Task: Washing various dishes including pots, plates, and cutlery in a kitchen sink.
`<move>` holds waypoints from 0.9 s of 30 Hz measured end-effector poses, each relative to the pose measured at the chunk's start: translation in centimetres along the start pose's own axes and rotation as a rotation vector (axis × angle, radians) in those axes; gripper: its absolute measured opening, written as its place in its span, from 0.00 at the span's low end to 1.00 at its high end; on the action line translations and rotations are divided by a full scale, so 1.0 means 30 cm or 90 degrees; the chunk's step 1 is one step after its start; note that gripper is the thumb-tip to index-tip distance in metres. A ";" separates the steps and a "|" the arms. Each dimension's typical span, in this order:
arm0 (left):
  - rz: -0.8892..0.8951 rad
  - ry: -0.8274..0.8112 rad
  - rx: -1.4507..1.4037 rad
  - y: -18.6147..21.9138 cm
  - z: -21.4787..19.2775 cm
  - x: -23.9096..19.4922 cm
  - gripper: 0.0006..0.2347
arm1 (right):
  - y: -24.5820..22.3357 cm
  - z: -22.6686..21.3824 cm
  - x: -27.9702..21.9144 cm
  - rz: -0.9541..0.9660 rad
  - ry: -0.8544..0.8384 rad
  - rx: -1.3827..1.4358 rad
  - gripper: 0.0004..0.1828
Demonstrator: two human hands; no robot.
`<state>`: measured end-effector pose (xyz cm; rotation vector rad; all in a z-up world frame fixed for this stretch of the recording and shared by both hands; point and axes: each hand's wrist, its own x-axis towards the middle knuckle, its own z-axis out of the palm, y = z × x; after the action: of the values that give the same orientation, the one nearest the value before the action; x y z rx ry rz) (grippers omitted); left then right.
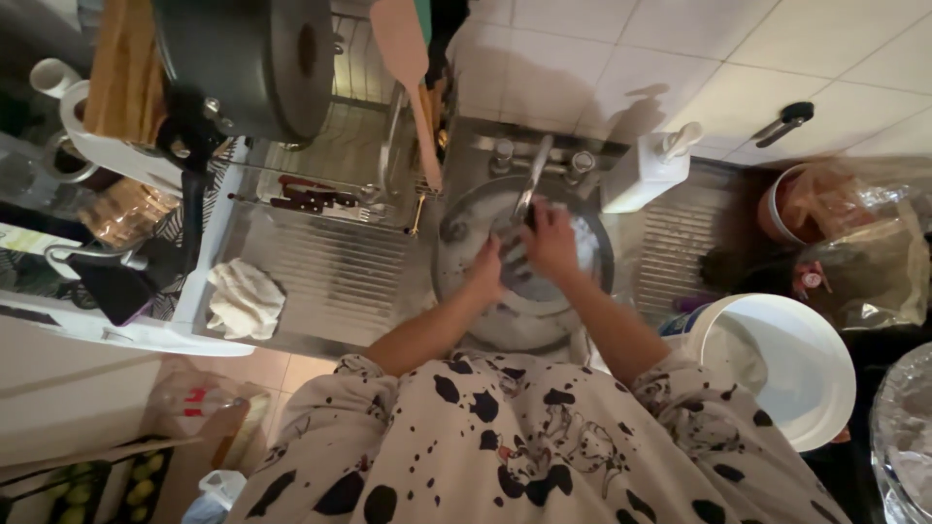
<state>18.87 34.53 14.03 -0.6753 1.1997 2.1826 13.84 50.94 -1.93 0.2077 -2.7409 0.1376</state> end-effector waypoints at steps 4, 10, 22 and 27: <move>-0.015 0.007 -0.139 -0.136 -0.102 0.207 0.28 | -0.086 0.048 -0.047 -0.096 0.012 0.160 0.24; 0.081 -0.028 -0.109 -0.071 -0.038 0.110 0.33 | -0.102 -0.191 -0.164 -0.180 -0.075 0.317 0.22; 0.055 -0.032 -0.219 -0.188 -0.307 0.400 0.25 | 0.319 -0.294 -0.237 0.387 -0.219 -0.008 0.41; 0.095 -0.093 -0.260 -0.245 -0.370 0.466 0.29 | 0.303 -0.202 -0.227 0.471 -0.191 -0.030 0.49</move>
<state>15.55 31.37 -4.71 -0.5881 0.7550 2.5860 20.82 61.51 0.41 -0.8713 -2.9664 0.2540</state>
